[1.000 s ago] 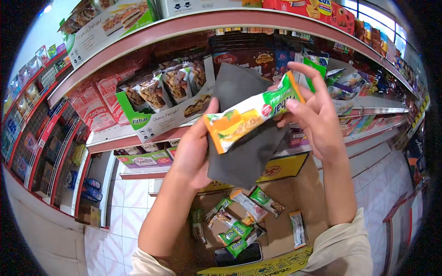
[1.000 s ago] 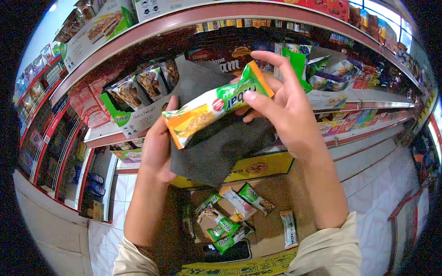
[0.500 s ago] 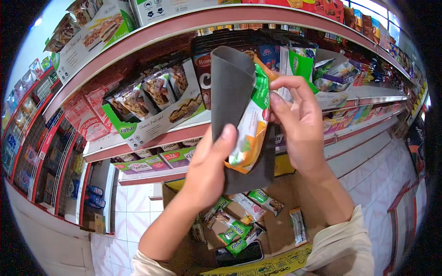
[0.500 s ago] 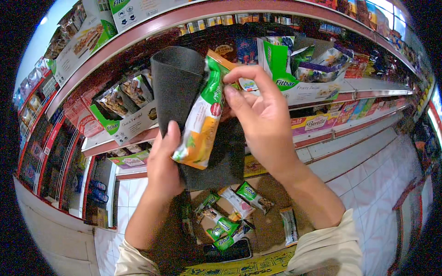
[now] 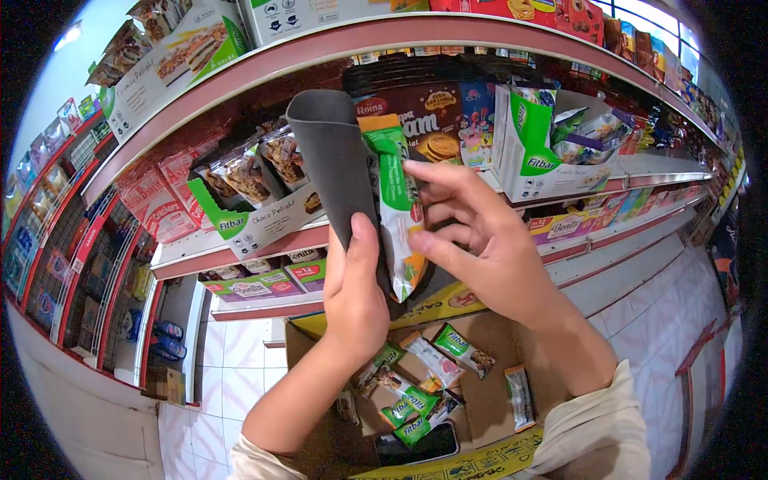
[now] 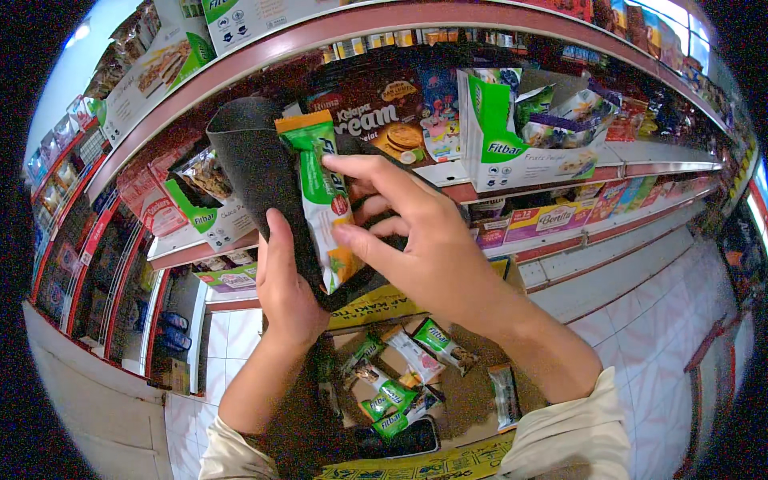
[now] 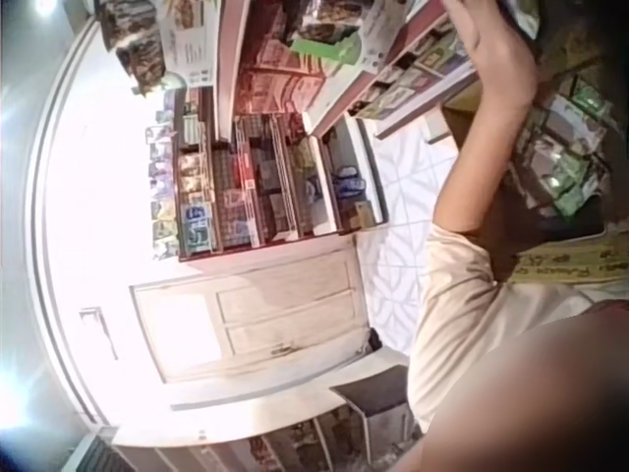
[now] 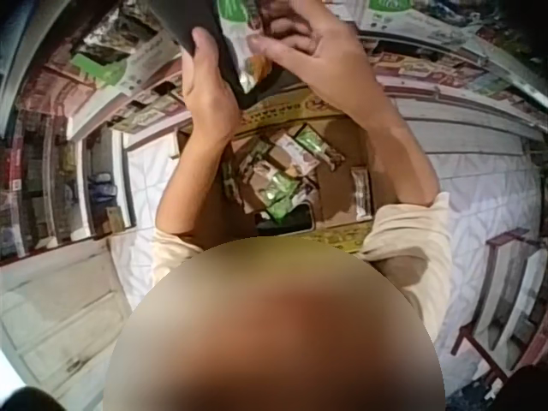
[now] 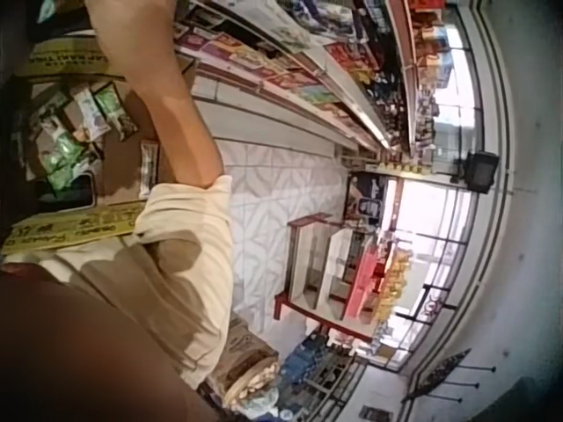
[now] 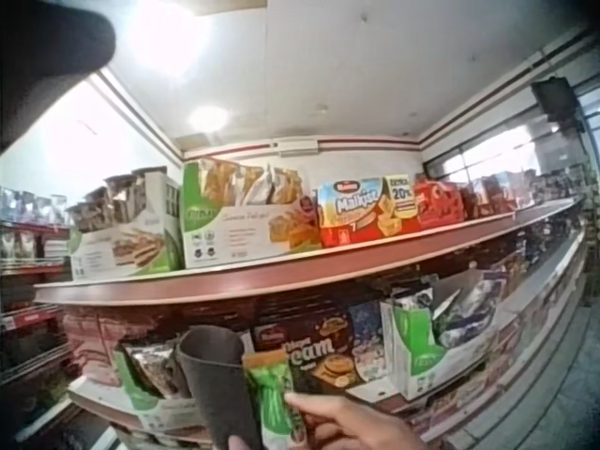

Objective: Cleaning individual snack bar packages with a cloth and placing them onto grocery store shelves.

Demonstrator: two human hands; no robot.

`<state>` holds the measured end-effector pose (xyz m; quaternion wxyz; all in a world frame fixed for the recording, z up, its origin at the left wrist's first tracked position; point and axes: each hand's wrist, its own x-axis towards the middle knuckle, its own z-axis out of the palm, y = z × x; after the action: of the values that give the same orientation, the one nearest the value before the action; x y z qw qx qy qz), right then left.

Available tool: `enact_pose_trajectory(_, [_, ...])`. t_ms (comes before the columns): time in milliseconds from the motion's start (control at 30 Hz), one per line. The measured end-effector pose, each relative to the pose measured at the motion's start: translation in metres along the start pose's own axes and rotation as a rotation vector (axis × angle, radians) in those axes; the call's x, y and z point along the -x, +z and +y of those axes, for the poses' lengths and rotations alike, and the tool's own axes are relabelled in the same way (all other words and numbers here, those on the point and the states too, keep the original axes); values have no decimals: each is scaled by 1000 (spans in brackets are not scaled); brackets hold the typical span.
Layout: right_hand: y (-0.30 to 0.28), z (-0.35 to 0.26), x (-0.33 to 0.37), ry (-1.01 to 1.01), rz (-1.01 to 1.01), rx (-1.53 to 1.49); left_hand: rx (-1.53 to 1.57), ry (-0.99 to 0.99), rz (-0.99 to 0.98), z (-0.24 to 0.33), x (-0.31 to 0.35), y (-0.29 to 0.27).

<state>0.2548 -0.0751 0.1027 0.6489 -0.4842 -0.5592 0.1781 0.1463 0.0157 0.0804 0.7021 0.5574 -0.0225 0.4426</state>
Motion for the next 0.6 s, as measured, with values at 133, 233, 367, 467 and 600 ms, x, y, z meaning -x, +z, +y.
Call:
enact_pose_trajectory(133, [4,0,0,31,-24,-41,-119,47,-91,4,0,0])
enact_pose_trajectory(233, [3,4,-1,-18,30,-79,-82,13,-161,2,0,3])
enact_pose_trajectory(367, [-1,6,-7,-113,208,-57,-109,-101,-190,7,1,0])
enact_pose_trajectory(467, [-7,13,-9,-215,269,36,-148,-91,-218,7,3,5])
enact_pose_trajectory(600, [-10,12,-6,-423,284,527,-59,-142,-208,7,7,13])
